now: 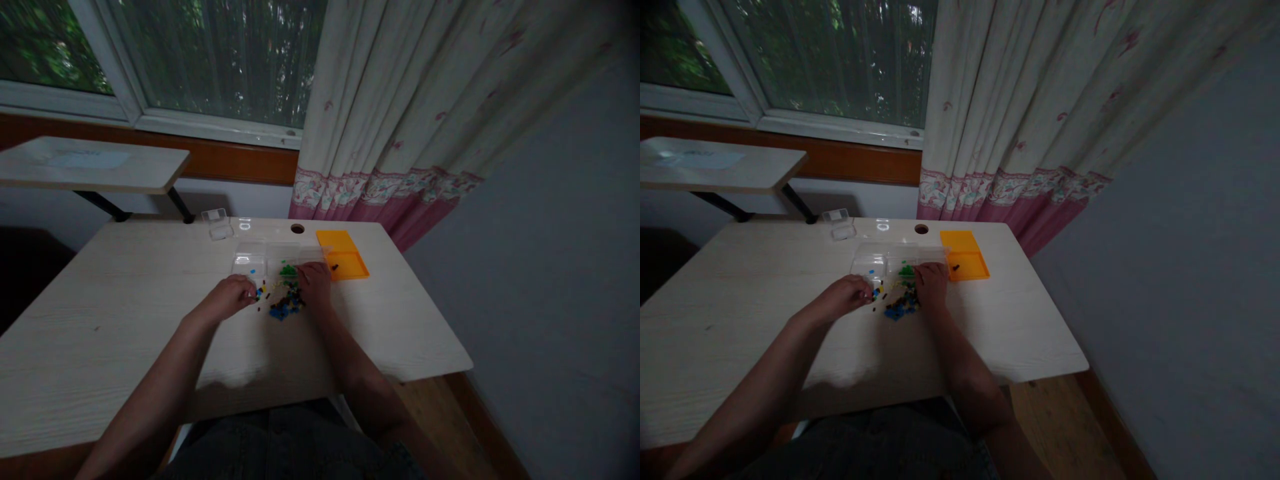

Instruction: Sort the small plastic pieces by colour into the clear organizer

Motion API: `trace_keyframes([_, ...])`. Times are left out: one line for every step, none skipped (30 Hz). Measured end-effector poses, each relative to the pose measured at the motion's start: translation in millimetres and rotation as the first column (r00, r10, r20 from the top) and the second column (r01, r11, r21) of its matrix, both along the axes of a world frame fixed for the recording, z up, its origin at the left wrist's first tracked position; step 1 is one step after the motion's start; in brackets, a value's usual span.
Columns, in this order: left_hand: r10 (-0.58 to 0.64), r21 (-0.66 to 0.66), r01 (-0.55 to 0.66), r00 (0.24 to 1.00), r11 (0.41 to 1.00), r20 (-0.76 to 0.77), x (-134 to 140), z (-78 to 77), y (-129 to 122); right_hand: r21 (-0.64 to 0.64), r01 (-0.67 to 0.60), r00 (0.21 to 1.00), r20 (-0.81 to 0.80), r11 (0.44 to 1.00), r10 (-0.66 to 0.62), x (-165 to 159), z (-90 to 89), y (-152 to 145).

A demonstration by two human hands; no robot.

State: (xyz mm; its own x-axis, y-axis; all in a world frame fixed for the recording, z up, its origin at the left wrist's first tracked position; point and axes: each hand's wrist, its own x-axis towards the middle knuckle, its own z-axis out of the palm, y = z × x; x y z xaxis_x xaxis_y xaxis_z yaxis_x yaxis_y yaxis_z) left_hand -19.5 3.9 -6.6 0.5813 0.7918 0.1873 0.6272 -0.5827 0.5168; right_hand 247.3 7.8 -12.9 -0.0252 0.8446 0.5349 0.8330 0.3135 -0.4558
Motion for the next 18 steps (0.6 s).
trace_keyframes([0.002, 0.014, -0.002, 1.000, 1.000, -0.008, 2, 0.0, 0, 0.003, 0.002, 1.000, -0.002, 1.000, -0.002, 0, -0.5, 0])
trace_keyframes([0.011, 0.028, -0.010, 1.000, 1.000, -0.011, 4, 0.4, -1, 0.005, 0.003, 1.000, -0.004, 1.000, -0.003, 1, -1.0, 0])
trace_keyframes([0.027, 0.043, -0.027, 1.000, 0.999, -0.013, 7, 1.3, -2, 0.006, 0.001, 1.000, -0.003, 1.000, -0.001, 1, -1.6, 1])
trace_keyframes([0.041, 0.057, -0.040, 0.999, 0.998, -0.021, 11, 2.4, -3, 0.008, -0.001, 1.000, -0.003, 1.000, 0.001, 1, -2.2, 1])
trace_keyframes([0.064, 0.077, -0.061, 0.998, 0.995, -0.028, 14, 3.7, -5, 0.010, -0.005, 1.000, -0.003, 1.000, 0.005, 2, -2.7, 1])
trace_keyframes([0.081, 0.093, -0.076, 0.996, 0.993, -0.043, 18, 4.9, -6, 0.011, -0.005, 1.000, -0.003, 1.000, 0.005, 2, -3.1, 1])
trace_keyframes([0.089, 0.112, -0.081, 0.994, 0.990, -0.061, 21, 6.0, -8, 0.009, -0.004, 1.000, -0.002, 1.000, 0.004, 2, -3.5, 2])
trace_keyframes([0.102, 0.134, -0.091, 0.992, 0.987, -0.076, 25, 6.9, -9, 0.005, -0.002, 1.000, 0.001, 1.000, 0.002, 2, -3.7, 2])
trace_keyframes([0.107, 0.152, -0.093, 0.990, 0.984, -0.090, 28, 7.3, -11, -0.001, 0.000, 1.000, 0.005, 1.000, 0.000, 3, -3.7, 2])
trace_keyframes([0.116, 0.166, -0.099, 0.989, 0.981, -0.094, 31, 7.4, -12, -0.008, 0.001, 1.000, 0.012, 1.000, -0.001, 3, -3.6, 2])
trace_keyframes([0.113, 0.170, -0.096, 0.989, 0.981, -0.093, 33, 7.1, -13, -0.015, 0.000, 1.000, 0.019, 1.000, 0.001, 3, -3.3, 2])
trace_keyframes([0.114, 0.176, -0.096, 0.989, 0.980, -0.092, 35, 6.4, -14, -0.021, -0.001, 1.000, 0.024, 1.000, 0.002, 3, -2.9, 2])
trace_keyframes([0.115, 0.180, -0.097, 0.989, 0.979, -0.091, 36, 5.5, -14, -0.024, -0.001, 1.000, 0.026, 1.000, 0.001, 3, -2.5, 2])
trace_keyframes([0.119, 0.184, -0.101, 0.989, 0.978, -0.089, 37, 4.5, -14, -0.026, 0.002, 1.000, 0.025, 1.000, -0.001, 2, -2.0, 1])
trace_keyframes([0.124, 0.189, -0.106, 0.988, 0.976, -0.090, 38, 3.5, -15, -0.027, 0.006, 1.000, 0.024, 1.000, -0.005, 2, -1.6, 1])
trace_keyframes([0.129, 0.194, -0.110, 0.987, 0.975, -0.091, 38, 2.7, -15, -0.025, 0.010, 1.000, 0.022, 1.000, -0.009, 2, -1.2, 1])
trace_keyframes([0.133, 0.200, -0.112, 0.987, 0.973, -0.094, 39, 2.2, -15, -0.023, 0.013, 1.000, 0.021, 1.000, -0.012, 1, -1.0, 0])
trace_keyframes([0.137, 0.209, -0.114, 0.986, 0.971, -0.099, 39, 1.9, -15, -0.020, 0.014, 1.000, 0.021, 1.000, -0.013, 1, -0.9, 0])
